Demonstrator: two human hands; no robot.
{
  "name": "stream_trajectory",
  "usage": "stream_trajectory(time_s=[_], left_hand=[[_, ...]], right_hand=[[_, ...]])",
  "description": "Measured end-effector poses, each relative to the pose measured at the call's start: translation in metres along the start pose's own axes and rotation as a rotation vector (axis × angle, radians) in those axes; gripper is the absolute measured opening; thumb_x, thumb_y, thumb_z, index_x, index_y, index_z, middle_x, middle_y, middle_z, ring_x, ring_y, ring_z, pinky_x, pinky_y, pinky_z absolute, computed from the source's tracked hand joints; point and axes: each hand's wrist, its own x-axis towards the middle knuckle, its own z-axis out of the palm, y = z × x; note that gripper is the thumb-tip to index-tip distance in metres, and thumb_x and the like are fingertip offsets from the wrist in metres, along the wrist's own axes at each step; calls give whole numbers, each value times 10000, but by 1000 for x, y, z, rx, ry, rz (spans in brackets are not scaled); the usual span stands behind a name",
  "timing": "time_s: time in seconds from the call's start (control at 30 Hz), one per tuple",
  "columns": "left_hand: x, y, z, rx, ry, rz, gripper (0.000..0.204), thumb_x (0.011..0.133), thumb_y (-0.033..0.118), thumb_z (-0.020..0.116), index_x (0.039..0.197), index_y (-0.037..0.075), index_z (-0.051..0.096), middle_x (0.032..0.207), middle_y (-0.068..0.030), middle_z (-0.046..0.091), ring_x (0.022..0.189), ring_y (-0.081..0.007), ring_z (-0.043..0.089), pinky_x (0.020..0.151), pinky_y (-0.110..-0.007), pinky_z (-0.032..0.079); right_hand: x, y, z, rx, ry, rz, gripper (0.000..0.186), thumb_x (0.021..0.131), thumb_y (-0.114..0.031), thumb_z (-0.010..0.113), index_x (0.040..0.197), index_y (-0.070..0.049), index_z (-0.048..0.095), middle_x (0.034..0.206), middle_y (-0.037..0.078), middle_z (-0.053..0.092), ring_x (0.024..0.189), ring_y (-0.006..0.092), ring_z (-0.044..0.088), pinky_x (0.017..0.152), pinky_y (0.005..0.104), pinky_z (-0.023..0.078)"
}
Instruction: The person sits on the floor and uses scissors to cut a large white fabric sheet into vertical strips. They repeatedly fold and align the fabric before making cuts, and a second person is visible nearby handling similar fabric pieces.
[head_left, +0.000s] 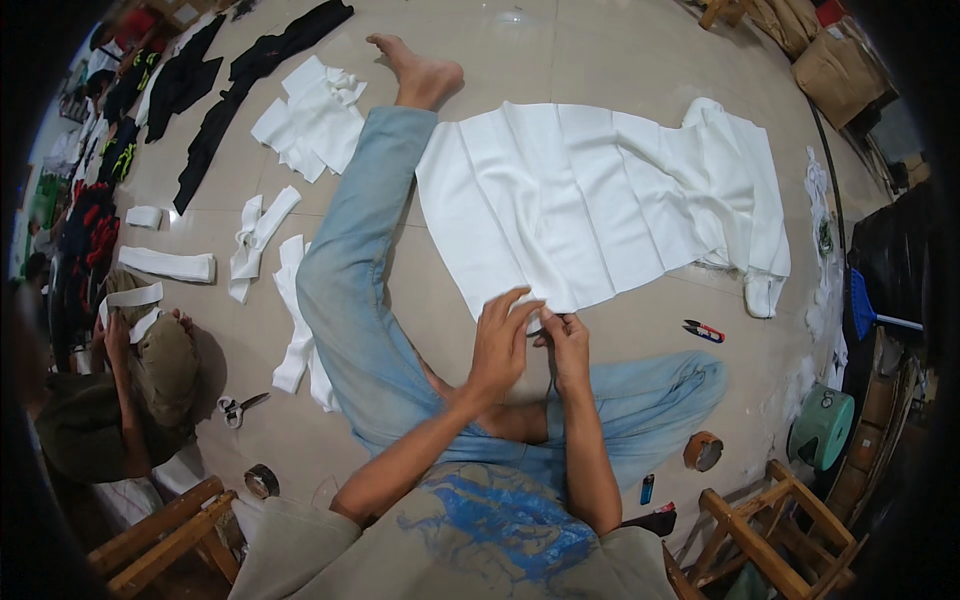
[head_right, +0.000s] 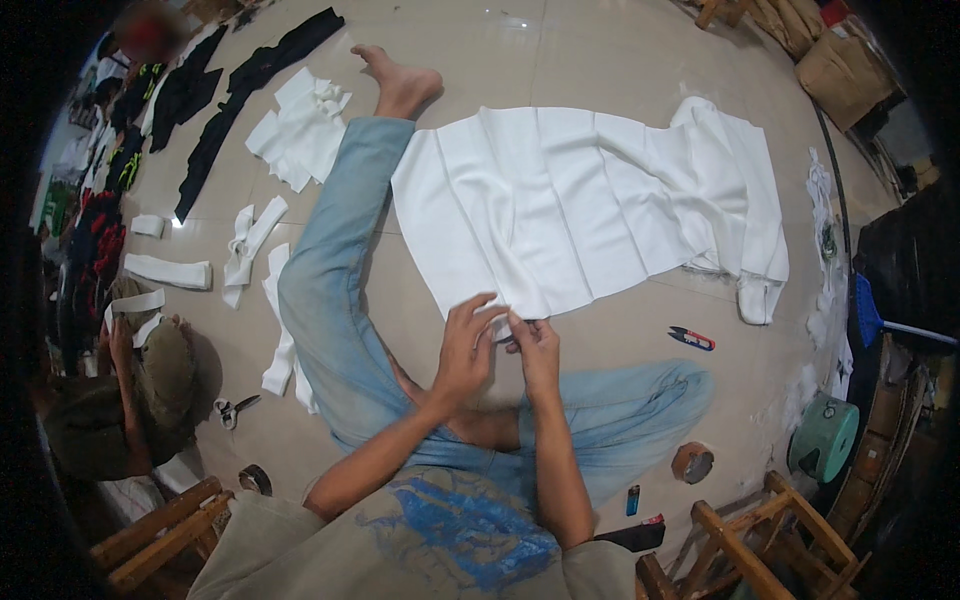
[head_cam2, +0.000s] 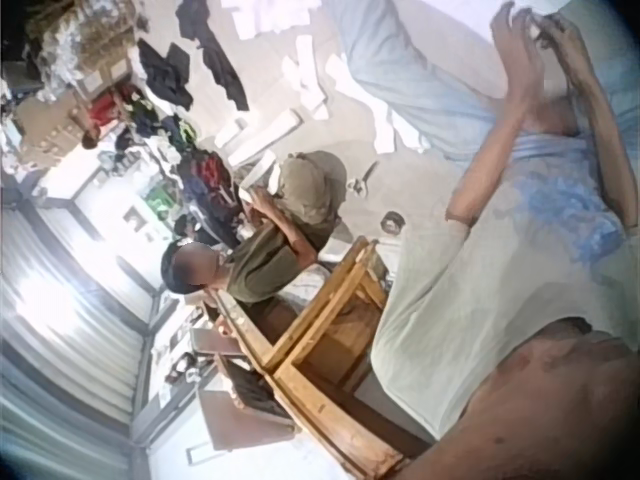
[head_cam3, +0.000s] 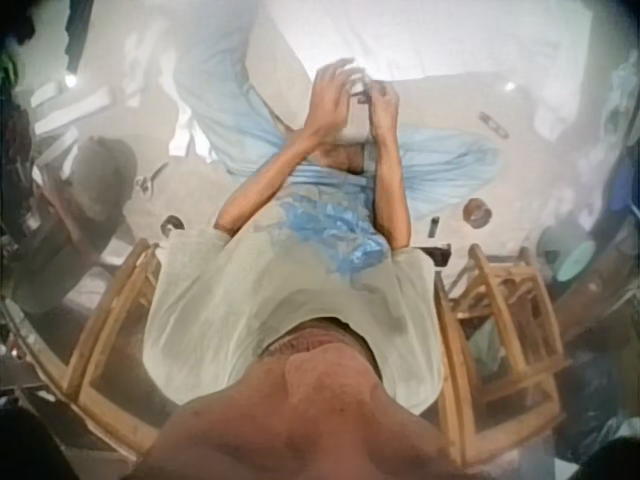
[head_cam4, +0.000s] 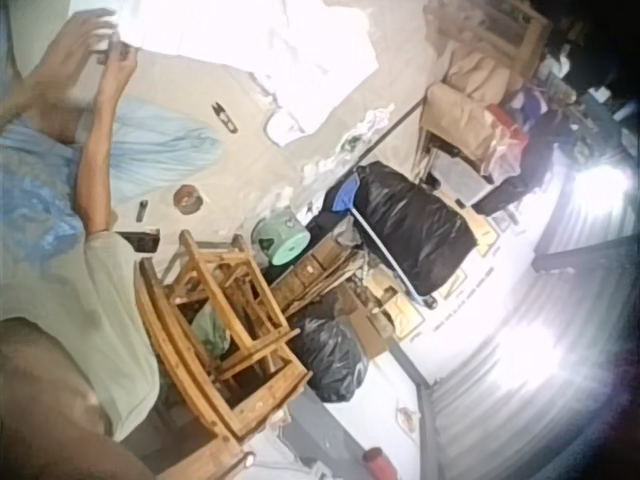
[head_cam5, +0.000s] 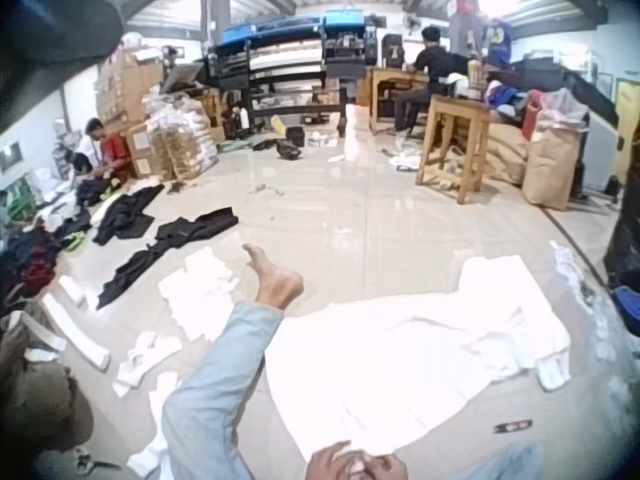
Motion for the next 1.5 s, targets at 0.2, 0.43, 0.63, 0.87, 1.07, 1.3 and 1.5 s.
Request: stream_trajectory(time_s=[0.2,0.43,0.63,0.87,1.07,1.3,1.5], left_hand=[[93,-43,5,-40,-911,238,429,708,-18,570,1076,135,728,1270,-27,646,1020,-299,548,929,-404,446],[123,-54,12,309,-1066,414,253,734,91,662,970,133,745,1080,-47,600,1060,-268,520,905,-379,442],[128,-77,12,67,-1082,231,166,802,158,727,945,74,725,998,-73,615,1015,-273,534,874,-393,454],[125,-79,11,-6,-1037,175,146,853,189,706,898,50,703,968,-69,625,994,-266,524,874,-383,438],[120,-78,11,3,-968,218,142,857,196,706,882,57,698,950,-57,615,988,-260,509,891,-378,425],[118,-77,9,8,-954,218,143,849,199,715,885,62,699,940,-50,611,958,-251,506,871,-364,426],[118,-78,10,28,-953,214,139,846,200,714,871,64,698,932,-49,607,950,-244,505,859,-357,429]], right_hand=[[-6,25,2,117,14,22,180,932,-125,674,1051,-12,600,839,36,645,685,107,615,575,230,491],[-5,25,3,40,145,21,204,923,-122,686,1041,17,595,753,38,611,587,98,585,485,235,495],[-6,24,6,-16,168,15,249,935,-137,672,1083,50,600,741,47,606,561,94,575,476,227,494],[-4,18,10,-35,236,-18,279,960,-207,649,1079,45,637,707,39,599,548,79,562,452,208,445],[0,21,0,39,201,12,274,957,-216,648,1064,37,655,675,28,593,558,76,553,460,211,412],[0,18,1,23,181,21,252,955,-201,648,1045,33,659,688,24,595,563,75,551,463,211,412],[3,20,0,50,177,40,235,960,-200,639,1021,27,657,692,28,594,565,80,555,463,220,434]])
